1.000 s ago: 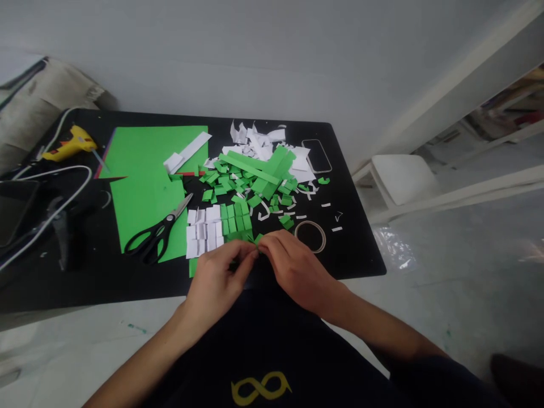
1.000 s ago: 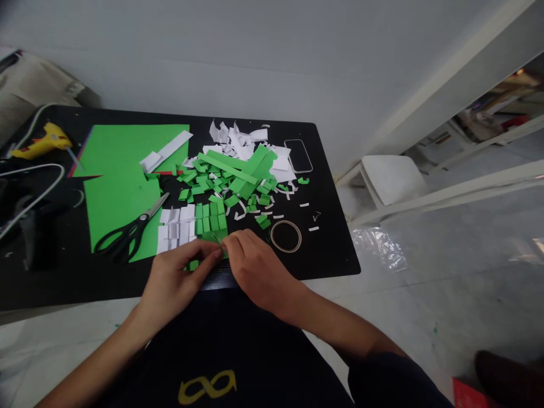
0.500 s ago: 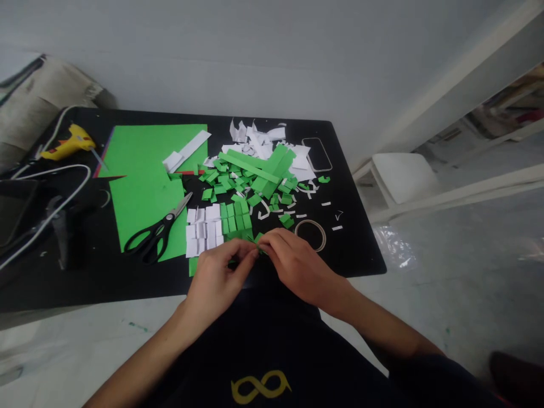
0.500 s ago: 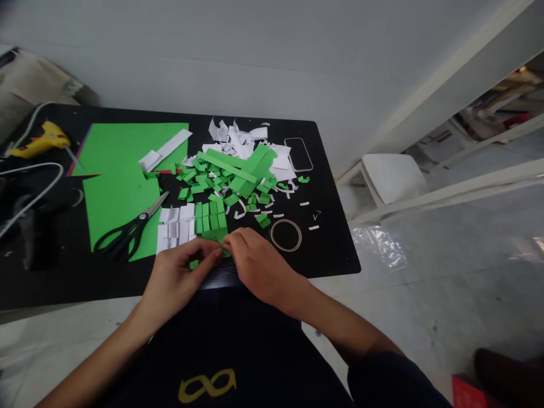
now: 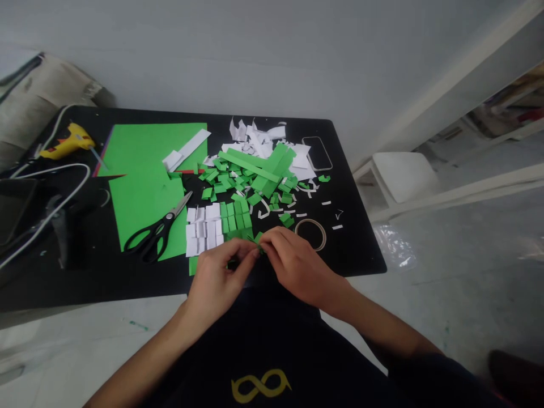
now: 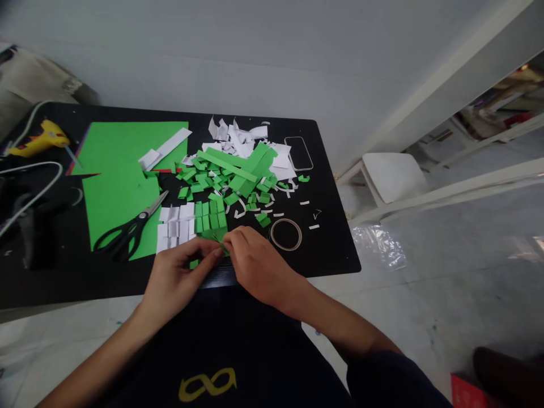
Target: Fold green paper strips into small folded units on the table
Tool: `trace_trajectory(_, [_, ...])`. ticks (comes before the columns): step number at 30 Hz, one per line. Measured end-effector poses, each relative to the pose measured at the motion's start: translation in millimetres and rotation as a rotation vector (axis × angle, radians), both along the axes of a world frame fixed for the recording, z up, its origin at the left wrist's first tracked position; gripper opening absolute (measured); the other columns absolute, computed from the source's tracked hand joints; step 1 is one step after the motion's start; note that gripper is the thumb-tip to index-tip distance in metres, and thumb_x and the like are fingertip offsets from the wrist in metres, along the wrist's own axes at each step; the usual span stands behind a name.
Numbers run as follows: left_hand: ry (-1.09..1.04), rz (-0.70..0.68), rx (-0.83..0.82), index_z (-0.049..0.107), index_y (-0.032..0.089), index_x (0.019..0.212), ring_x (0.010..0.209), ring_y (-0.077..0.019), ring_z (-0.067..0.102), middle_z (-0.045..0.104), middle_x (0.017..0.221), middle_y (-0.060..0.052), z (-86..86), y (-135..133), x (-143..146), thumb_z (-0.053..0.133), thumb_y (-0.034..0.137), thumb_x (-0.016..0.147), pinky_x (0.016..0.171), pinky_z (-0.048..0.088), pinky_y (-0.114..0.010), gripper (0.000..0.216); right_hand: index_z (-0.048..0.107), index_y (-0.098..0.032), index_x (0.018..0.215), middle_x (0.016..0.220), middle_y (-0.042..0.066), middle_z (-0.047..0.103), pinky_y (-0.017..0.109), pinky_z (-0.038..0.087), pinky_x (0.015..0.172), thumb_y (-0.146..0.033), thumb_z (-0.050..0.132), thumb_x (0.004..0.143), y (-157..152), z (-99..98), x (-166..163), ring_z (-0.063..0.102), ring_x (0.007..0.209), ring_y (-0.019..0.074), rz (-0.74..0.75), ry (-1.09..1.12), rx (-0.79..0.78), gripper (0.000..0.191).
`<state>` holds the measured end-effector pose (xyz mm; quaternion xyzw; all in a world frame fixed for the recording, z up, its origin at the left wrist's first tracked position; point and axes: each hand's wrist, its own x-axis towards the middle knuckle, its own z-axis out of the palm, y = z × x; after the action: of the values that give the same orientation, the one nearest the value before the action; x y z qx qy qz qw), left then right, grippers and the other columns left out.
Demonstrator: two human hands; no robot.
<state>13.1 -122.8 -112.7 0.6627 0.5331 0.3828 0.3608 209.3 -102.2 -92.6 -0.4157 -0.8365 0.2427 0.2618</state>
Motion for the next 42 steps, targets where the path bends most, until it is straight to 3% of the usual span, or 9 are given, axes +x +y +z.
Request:
trace_trajectory(6, [0.003,-0.003,0.003,0.078,0.020,0.090,0.070,-0.0136,0.072,0.080,0.082,-0.001,2.7,0,0,0.069,0.026,0.097,0.058,0.053,-0.021,0.013,0.067,-0.017,0.107,0.101,0.009,0.075,0.037,0.056,0.085,-0.013,0.052,0.110,4,4.8,5,0.072,0.095,0.0231,-0.007,0.092,-0.125,0.015])
trace_trajectory(15, [-0.004,-0.025,-0.017,0.079,0.021,0.093,0.070,-0.0138,0.071,0.078,0.081,0.000,4.7,2,-1,0.069,0.027,0.098,0.064,0.056,-0.023,0.013,0.068,-0.019,0.101,0.095,0.006,0.077,0.034,0.054,0.082,-0.016,0.056,0.108,9,0.6,4,0.073,0.089,0.0212,-0.028,0.130,-0.111,0.014])
trace_trajectory(24, [-0.123,0.048,-0.124,0.078,0.022,0.092,0.069,-0.0142,0.073,0.078,0.077,0.001,0.4,4,-23,0.075,0.034,0.095,0.065,0.057,-0.022,0.012,0.073,-0.021,0.094,0.092,0.009,0.081,0.040,0.058,0.081,-0.023,0.059,0.103,50,-22.2,57,0.076,0.085,0.0271,-0.491,0.025,0.067,0.016])
trace_trajectory(27, [-0.063,0.059,-0.030,0.078,0.022,0.094,0.070,-0.0147,0.074,0.080,0.081,0.000,-0.3,4,-27,0.075,0.032,0.097,0.066,0.058,-0.023,0.011,0.078,-0.020,0.100,0.100,0.011,0.084,0.042,0.060,0.085,-0.017,0.062,0.098,51,-28.6,63,0.078,0.089,0.0283,-0.523,0.026,0.100,0.016])
trace_trajectory(29, [0.051,0.049,0.158,0.078,0.022,0.098,0.076,-0.0161,0.077,0.082,0.088,-0.001,0.4,3,-28,0.074,0.025,0.098,0.071,0.061,-0.025,0.005,0.080,-0.020,0.093,0.094,0.010,0.084,0.042,0.060,0.082,-0.019,0.067,0.096,46,-26.2,59,0.079,0.086,0.0282,-0.547,0.031,0.102,0.013])
trace_trajectory(32, [0.223,-0.059,0.511,0.078,0.021,0.112,0.087,-0.0194,0.080,0.084,0.099,-0.005,1.1,3,-32,0.071,0.011,0.098,0.082,0.063,-0.030,0.019,0.080,-0.020,0.087,0.080,0.007,0.082,0.041,0.061,0.076,-0.034,0.073,0.099,36,-14.9,48,0.076,0.073,0.0248,-0.569,0.155,-0.060,0.020])
trace_trajectory(34, [0.306,-0.156,0.637,0.075,0.021,0.127,0.088,-0.0213,0.080,0.083,0.101,-0.007,0.0,4,-37,0.069,0.006,0.097,0.082,0.064,-0.033,0.035,0.080,-0.019,0.087,0.080,0.007,0.081,0.036,0.062,0.067,-0.049,0.069,0.101,31,-6.2,39,0.076,0.068,0.0211,-0.491,0.386,-0.376,0.034])
trace_trajectory(37, [0.385,-0.248,0.694,0.070,0.024,0.142,0.091,-0.0235,0.080,0.082,0.105,-0.008,-3.0,5,-44,0.065,0.005,0.098,0.080,0.064,-0.035,0.048,0.080,-0.016,0.090,0.078,0.006,0.081,0.029,0.062,0.058,-0.061,0.079,0.091,25,2.6,29,0.076,0.063,0.0180,-0.233,0.600,-0.911,0.045])
trace_trajectory(42, [0.429,-0.322,0.752,0.061,0.022,0.153,0.096,-0.0249,0.079,0.081,0.110,-0.011,-3.0,5,-50,0.063,0.002,0.099,0.081,0.065,-0.036,0.058,0.080,-0.015,0.086,0.070,0.001,0.076,0.022,0.060,0.054,-0.050,0.095,0.077,23,6.5,26,0.072,0.059,0.0128,-0.158,0.724,-1.102,0.039])
